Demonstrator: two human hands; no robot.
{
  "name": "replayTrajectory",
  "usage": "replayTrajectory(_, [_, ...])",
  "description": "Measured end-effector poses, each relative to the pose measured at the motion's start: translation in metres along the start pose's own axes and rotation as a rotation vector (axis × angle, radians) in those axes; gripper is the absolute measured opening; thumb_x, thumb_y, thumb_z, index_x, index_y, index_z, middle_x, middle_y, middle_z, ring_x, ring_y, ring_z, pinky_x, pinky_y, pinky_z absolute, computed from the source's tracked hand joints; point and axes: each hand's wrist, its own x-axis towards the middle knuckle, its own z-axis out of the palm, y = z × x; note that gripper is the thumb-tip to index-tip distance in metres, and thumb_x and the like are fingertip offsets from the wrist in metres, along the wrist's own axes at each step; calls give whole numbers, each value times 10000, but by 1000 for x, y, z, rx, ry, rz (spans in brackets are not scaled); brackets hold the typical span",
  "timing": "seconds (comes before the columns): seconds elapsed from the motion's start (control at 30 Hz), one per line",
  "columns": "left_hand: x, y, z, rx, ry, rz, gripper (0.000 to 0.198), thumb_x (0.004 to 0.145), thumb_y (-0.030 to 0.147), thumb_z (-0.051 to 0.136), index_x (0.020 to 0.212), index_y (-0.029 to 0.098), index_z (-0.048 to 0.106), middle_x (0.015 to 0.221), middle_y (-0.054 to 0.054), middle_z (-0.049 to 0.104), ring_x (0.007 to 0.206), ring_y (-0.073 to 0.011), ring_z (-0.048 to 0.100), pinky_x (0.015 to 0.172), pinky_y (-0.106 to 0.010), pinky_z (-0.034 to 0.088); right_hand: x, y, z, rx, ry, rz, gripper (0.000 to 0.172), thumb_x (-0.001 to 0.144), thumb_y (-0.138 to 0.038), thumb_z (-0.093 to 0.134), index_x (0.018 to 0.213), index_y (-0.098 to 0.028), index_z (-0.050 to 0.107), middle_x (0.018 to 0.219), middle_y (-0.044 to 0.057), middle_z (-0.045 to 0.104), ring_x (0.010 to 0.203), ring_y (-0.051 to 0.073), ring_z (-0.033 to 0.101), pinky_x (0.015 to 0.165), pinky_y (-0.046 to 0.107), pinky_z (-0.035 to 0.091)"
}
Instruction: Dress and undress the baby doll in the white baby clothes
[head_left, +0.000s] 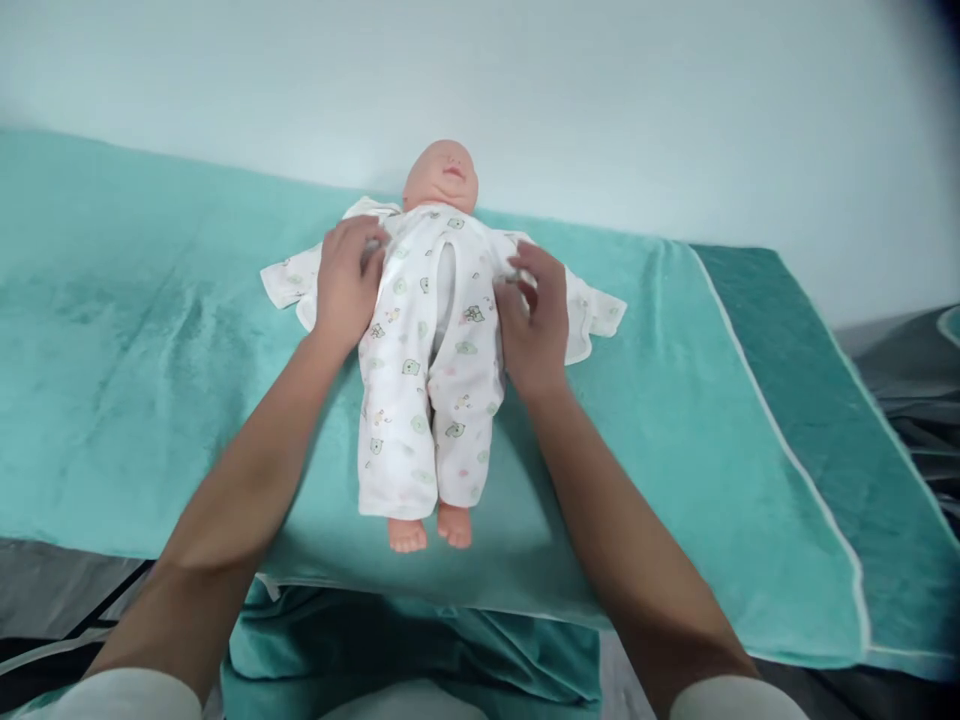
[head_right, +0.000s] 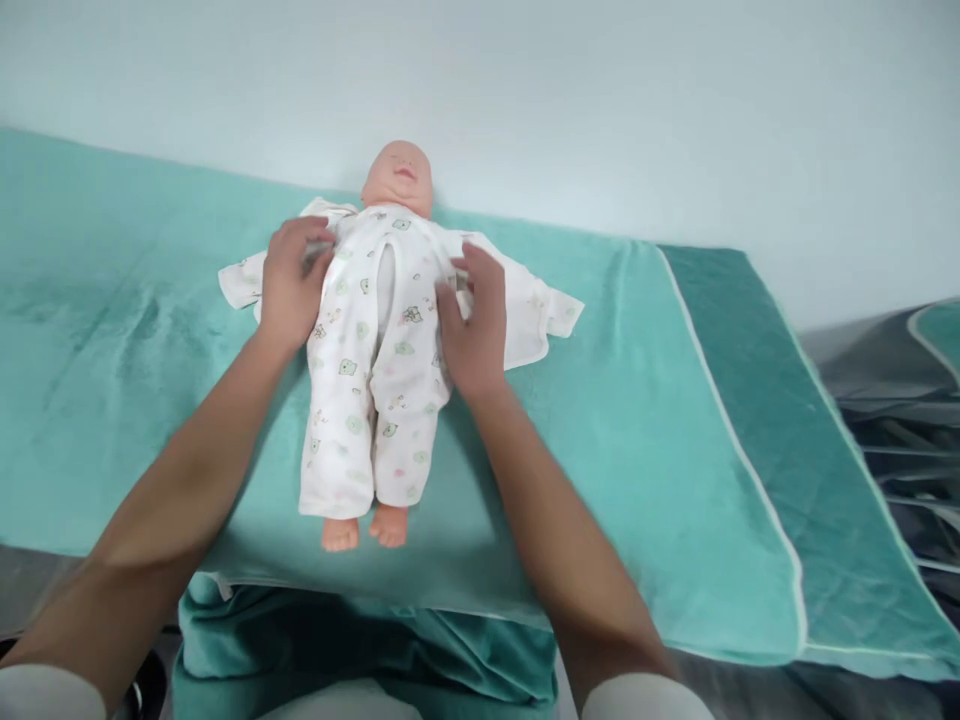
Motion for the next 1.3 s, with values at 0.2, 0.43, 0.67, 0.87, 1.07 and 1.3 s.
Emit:
replayTrajectory(0.2, [-155, 67, -67, 7, -76, -41, 239, 977, 159, 559, 1122, 310, 675, 1193, -53, 700, 1187, -240, 667, 1062, -466, 555, -162, -67, -67, -132, -262, -36, 416, 946, -180, 654, 1323, -320, 548, 1215, 120, 636, 1133, 297, 655, 914, 540, 595])
replayTrajectory(0.43, [-247, 103, -84, 89, -241, -52, 379, 885, 99, 633, 1212, 290, 627, 1188, -88, 643, 1115, -245, 684, 930, -425, 618, -193, -67, -49, -323, -278, 47, 290, 897, -156, 677, 1156, -251, 589, 1125, 109, 686, 1039, 305, 647, 858, 495, 553])
replayTrajectory(0.67, [-231, 97, -72, 35, -164, -7, 122, 958, 144, 574, 983, 240, 645, 956, -41, 727, 906, -207, 694, 806, -371, 569, -172, -90, -70, 18, -286, -76, 201, 888, -61, 545, 964, -248, 555, 852, 0, 602, 734, 164, 573, 658, 313, 471])
replayTrajectory(0.87, [-242, 98, -75, -184, -81, -201, 53, 960, 227, 649, 986, 259, 616, 937, -18, 698, 878, -175, 695, 794, -335, 577, -186, -115, -94, -111, -233, -74, 275, 948, -139, 599, 1182, -282, 583, 1057, 76, 648, 961, 243, 643, 787, 409, 545])
replayTrajectory(1.07, [-228, 121, -79, -293, -110, -186, 68, 962, 222, 665, 987, 273, 628, 862, -10, 711, 856, -183, 693, 785, -342, 575, -172, -141, -45, -287, -442, -121, 247, 953, -244, 694, 1171, -260, 580, 1115, 89, 728, 1015, 293, 667, 837, 452, 492])
replayTrajectory(1.3, [-236, 121, -90, -206, -156, -126, 184, 941, 128, 654, 1014, 292, 612, 872, 17, 689, 835, -167, 688, 746, -315, 567, -168, -139, -27, -242, -426, -175, 121, 926, -132, 598, 897, -238, 547, 842, 25, 665, 814, 220, 613, 738, 383, 447])
